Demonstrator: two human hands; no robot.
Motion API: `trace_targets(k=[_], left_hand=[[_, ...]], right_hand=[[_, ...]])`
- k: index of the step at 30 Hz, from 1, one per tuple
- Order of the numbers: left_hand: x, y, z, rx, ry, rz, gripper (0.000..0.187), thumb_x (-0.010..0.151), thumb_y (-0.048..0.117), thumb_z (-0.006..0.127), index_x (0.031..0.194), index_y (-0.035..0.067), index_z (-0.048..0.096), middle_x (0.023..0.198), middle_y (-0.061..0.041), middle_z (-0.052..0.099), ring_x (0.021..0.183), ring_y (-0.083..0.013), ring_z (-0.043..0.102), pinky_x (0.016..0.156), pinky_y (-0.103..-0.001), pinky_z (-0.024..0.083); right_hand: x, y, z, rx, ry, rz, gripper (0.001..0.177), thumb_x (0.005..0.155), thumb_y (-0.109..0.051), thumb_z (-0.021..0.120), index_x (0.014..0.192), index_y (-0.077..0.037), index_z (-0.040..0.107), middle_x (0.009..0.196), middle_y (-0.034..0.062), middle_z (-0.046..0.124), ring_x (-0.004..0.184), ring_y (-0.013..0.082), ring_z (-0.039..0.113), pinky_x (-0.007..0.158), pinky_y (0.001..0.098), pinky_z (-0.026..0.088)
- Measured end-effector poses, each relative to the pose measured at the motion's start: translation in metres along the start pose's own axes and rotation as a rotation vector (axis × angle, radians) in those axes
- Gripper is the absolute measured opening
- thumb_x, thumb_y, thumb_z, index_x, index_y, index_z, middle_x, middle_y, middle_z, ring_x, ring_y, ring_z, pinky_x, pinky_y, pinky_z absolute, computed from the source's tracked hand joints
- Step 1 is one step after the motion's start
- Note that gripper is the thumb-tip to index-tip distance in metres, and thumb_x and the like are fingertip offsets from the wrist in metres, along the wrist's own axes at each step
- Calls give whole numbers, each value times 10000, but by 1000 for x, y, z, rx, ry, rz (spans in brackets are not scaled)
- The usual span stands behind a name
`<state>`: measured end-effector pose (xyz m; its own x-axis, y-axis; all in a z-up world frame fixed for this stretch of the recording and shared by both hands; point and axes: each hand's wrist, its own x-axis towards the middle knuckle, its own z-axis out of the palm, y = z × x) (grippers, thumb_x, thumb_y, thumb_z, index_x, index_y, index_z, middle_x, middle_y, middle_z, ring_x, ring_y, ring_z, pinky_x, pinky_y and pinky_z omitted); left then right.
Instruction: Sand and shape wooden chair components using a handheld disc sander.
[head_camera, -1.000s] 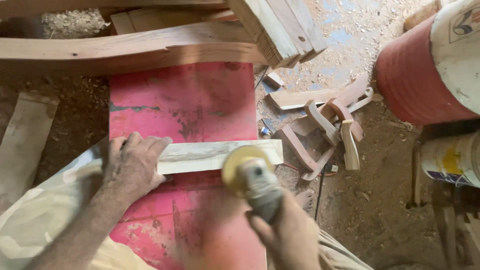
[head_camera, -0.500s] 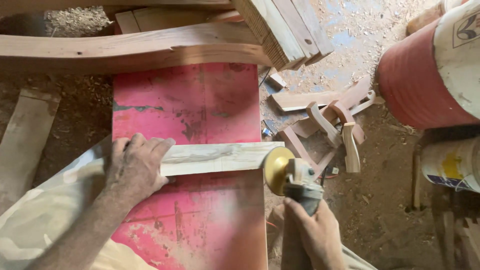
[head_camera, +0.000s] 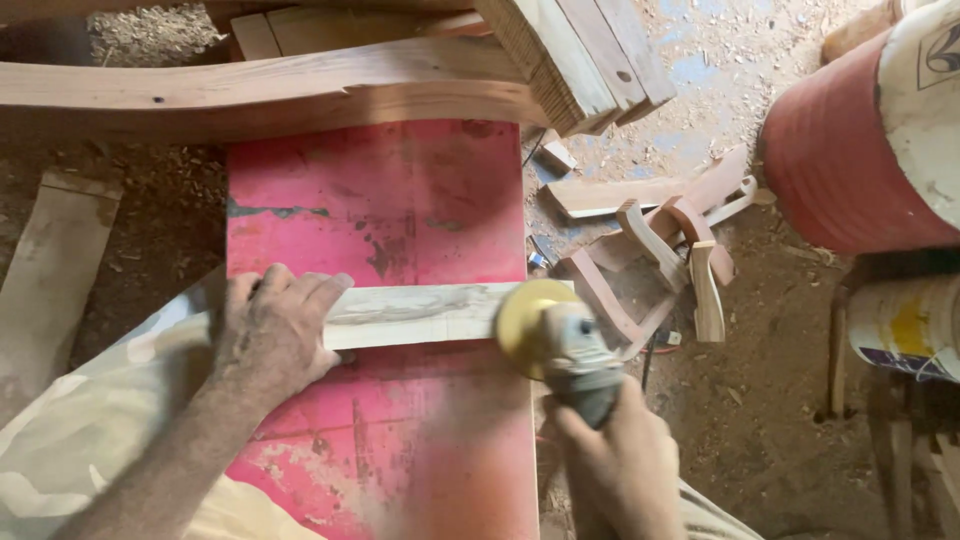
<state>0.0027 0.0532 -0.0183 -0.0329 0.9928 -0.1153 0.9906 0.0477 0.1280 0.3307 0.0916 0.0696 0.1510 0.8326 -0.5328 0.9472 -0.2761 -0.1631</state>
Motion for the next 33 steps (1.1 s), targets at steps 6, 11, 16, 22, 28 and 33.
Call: trace_targets(k=[6, 11, 16, 22, 28, 33], left_hand=[[1, 1, -5, 3, -50, -2, 883, 548, 333, 906, 1377, 221, 623, 1188, 29, 687, 1089, -205, 574, 988, -441, 395], [0, 2, -4, 12, -83, 7, 932, 532, 329, 910, 1404, 215, 602, 1217, 34, 677, 1067, -194, 568, 997, -435, 386], [-1, 3, -5, 5, -44, -8, 890, 546, 304, 897, 1387, 234, 612, 1228, 42, 678, 1085, -196, 569, 996, -429, 387], [-2, 0, -2, 35, -51, -16, 885, 536, 328, 906, 1362, 236, 604, 1223, 42, 678, 1086, -188, 575, 990, -428, 393], [6, 17, 5, 25, -126, 127, 1009, 619, 503, 847, 1495, 198, 452, 1481, -22, 478, 1334, -247, 430, 1134, -465, 280], [25, 106, 18, -98, -176, 515, 1094, 650, 540, 829, 1547, 109, 375, 1678, -109, 283, 1549, -296, 231, 1226, -530, 112]], right_hand=[[23, 42, 6, 524, -29, 213, 536, 737, -485, 757, 1068, -63, 730, 950, 216, 814, 918, 400, 758, 804, 508, 577], [-16, -31, -2, 49, 32, 89, 586, 711, -517, 822, 1084, -98, 651, 927, 207, 774, 906, 379, 750, 833, 484, 564], [-26, -52, -11, -16, -117, -98, 631, 693, -520, 798, 1156, -143, 595, 906, 155, 751, 872, 361, 743, 815, 493, 554], [23, 38, 5, 227, 46, 2, 549, 709, -472, 800, 1104, -114, 668, 900, 137, 780, 847, 315, 766, 780, 462, 580], [71, 179, 40, 1280, -334, 363, 543, 858, -461, 729, 1197, -43, 656, 846, 148, 682, 667, 290, 631, 614, 470, 529], [74, 246, 65, 1514, -577, 578, 675, 763, -587, 606, 1071, 14, 594, 818, 264, 727, 699, 359, 731, 680, 498, 619]])
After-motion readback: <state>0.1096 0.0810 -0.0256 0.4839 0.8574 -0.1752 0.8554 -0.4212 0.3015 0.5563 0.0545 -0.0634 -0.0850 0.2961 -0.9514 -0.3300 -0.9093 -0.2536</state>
